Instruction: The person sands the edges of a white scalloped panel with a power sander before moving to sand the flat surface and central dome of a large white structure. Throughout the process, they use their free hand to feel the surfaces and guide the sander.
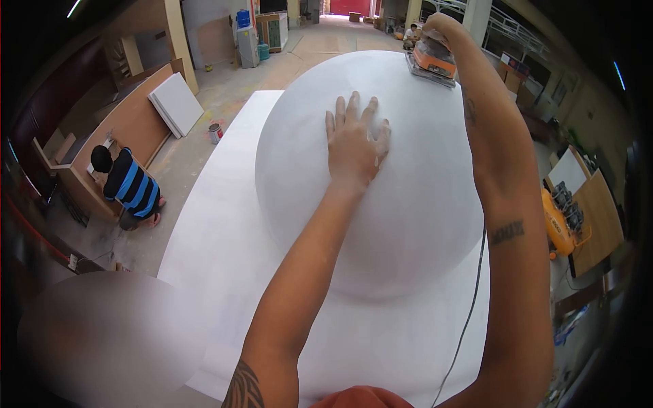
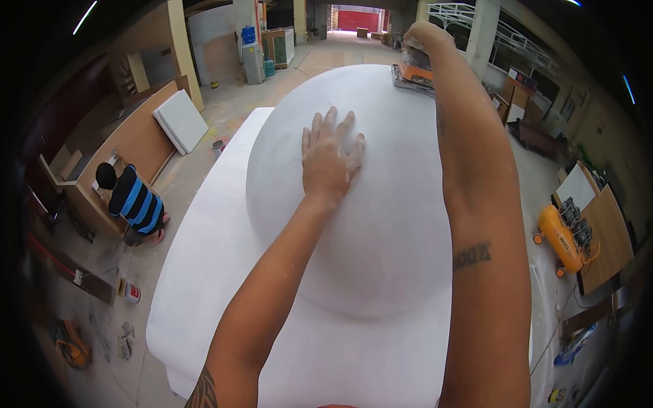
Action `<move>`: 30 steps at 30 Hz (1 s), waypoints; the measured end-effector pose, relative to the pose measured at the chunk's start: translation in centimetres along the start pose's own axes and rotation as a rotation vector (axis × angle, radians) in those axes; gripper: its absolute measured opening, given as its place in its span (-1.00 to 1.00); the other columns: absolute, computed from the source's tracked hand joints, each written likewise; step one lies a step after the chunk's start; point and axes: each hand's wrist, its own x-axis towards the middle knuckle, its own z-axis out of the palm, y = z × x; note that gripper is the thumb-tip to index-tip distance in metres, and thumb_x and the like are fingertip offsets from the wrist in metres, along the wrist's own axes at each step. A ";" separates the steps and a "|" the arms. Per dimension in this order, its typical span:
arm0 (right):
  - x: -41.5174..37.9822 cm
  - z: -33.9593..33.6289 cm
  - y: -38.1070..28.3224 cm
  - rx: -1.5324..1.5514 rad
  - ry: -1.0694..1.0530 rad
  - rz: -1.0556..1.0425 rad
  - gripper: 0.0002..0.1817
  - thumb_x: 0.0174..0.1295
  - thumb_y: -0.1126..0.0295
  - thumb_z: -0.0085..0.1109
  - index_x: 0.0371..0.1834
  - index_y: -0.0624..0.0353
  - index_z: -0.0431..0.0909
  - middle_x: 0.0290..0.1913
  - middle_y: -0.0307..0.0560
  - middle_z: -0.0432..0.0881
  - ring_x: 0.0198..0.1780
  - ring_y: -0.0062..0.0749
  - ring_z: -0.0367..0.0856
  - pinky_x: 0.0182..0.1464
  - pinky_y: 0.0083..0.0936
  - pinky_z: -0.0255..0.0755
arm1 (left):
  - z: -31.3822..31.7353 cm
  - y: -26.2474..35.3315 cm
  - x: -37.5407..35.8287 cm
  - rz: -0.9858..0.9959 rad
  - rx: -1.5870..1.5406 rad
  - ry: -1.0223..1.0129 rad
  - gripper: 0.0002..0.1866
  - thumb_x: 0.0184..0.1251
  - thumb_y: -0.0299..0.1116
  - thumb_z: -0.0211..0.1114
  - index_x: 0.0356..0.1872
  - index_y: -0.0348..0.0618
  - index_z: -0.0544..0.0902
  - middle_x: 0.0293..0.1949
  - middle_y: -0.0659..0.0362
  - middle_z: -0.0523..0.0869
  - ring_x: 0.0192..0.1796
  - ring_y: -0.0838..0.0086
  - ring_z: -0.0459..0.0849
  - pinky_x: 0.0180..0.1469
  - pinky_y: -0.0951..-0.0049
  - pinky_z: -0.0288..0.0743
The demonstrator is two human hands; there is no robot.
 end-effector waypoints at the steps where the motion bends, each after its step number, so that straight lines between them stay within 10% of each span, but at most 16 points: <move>1: 0.0 -0.1 -0.4 -0.017 -0.026 -0.060 -0.47 0.10 0.15 0.44 0.18 0.06 0.81 0.15 0.02 0.82 0.10 -0.08 0.82 0.12 -0.10 0.63 | -0.1 0.0 0.0 -0.014 -0.037 0.003 -0.48 0.63 -0.02 0.17 0.47 0.05 0.64 0.58 -0.02 0.48 0.69 -0.02 0.28 0.75 -0.06 0.00; 11: -4.8 2.6 -13.7 -0.197 -0.021 -0.345 -0.52 0.09 0.12 0.46 0.12 -0.06 0.84 0.15 -0.04 0.82 0.10 -0.02 0.81 0.14 -0.01 0.67 | -0.7 -0.2 -0.5 -0.097 -0.343 0.125 -0.76 0.47 -0.37 0.33 0.08 -0.17 0.65 0.33 -0.05 0.62 0.41 -0.03 0.54 0.50 0.00 0.36; 22: -16.5 2.2 -19.6 -0.322 -0.089 -0.789 -0.33 -0.01 0.16 0.55 0.31 -0.27 0.75 0.25 -0.05 0.78 0.21 -0.01 0.79 0.16 -0.03 0.68 | -0.4 -0.4 -0.5 -0.174 -0.178 0.327 -0.21 0.31 -0.49 0.26 0.58 -0.38 0.22 0.50 -0.16 0.36 0.66 -0.05 0.24 0.74 -0.05 -0.03; 30: 0.8 6.2 -14.3 -0.284 -0.033 -0.563 -0.45 0.04 0.19 0.54 0.18 -0.01 0.81 0.22 0.01 0.80 0.19 -0.03 0.79 0.14 -0.05 0.69 | 0.5 -1.4 0.4 -0.195 -0.037 0.011 -0.41 0.59 -0.17 0.11 0.57 -0.11 0.48 0.61 -0.05 0.40 0.72 -0.03 0.20 0.76 -0.10 -0.07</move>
